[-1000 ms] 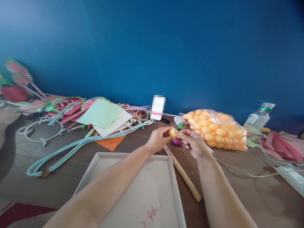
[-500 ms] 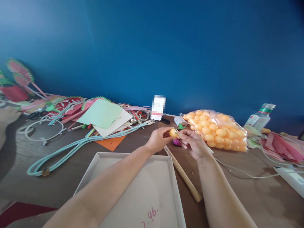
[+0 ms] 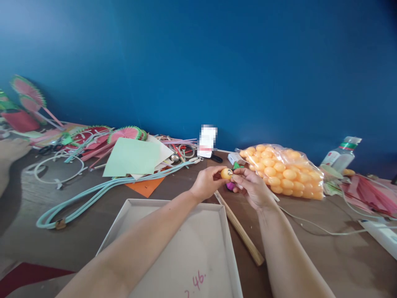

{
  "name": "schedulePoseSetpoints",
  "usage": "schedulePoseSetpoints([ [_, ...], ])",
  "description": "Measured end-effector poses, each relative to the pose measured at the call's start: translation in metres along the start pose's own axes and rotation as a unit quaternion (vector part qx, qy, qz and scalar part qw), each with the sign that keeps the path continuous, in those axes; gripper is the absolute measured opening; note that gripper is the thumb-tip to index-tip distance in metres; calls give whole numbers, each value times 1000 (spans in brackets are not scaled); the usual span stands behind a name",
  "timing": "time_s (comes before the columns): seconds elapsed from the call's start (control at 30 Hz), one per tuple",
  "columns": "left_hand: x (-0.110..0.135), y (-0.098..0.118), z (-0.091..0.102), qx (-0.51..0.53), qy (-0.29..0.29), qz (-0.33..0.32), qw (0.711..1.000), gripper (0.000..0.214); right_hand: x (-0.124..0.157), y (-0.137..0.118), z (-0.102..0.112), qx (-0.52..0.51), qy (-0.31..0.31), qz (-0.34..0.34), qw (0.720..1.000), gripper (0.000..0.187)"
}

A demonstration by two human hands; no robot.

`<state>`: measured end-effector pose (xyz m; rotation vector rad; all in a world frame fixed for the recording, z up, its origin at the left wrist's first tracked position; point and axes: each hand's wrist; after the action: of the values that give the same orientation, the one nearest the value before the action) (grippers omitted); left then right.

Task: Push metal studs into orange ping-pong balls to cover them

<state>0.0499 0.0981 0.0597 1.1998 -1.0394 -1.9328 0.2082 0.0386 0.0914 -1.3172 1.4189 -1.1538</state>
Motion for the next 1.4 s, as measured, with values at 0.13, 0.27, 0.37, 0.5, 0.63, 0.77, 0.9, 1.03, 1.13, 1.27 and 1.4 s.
schedulePoseSetpoints([
  [0.13,1,4,2,-23,2,-1,1000,42,1,-2,-1,22,8,-9,1000,30],
  [0.27,2,4,2,-40,-1,-9,999,42,2,-3,-2,45,15,-8,999,31],
  [0.37,2,3,3,-47,-1,-18,999,43,2,-3,-2,62,20,-9,998,33],
  [0.5,2,3,3,-53,-7,-22,998,43,2,-3,-2,83,17,-6,996,34],
  [0.63,0,2,2,-21,-12,3,1000,44,1,-1,0,90,3,15,996,28],
  [0.77,-2,-1,-1,83,-18,44,995,44,1,-1,0,10,-27,19,999,23],
  [0.9,-2,-2,-3,150,-22,51,987,44,0,-1,-3,-34,-1,23,999,25],
  [1.03,-2,2,-2,168,-25,50,984,46,0,-1,-5,-1,15,3,1000,37],
  [1.13,-1,5,-1,153,-21,50,987,46,0,-1,-8,32,2,-7,999,43],
  [1.27,0,6,0,130,-10,37,991,42,1,0,-12,48,5,9,999,42],
  [1.4,1,5,0,112,-7,16,994,42,1,1,-12,41,10,25,999,39],
])
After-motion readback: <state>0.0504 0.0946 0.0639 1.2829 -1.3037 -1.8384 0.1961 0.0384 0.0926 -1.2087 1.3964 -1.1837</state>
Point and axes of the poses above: each hand's wrist, its own x-axis away from the middle knuckle, its own z-axis out of the back of the hand, y = z × x, and after that the axes turned 4 degrees about -x, right-handed
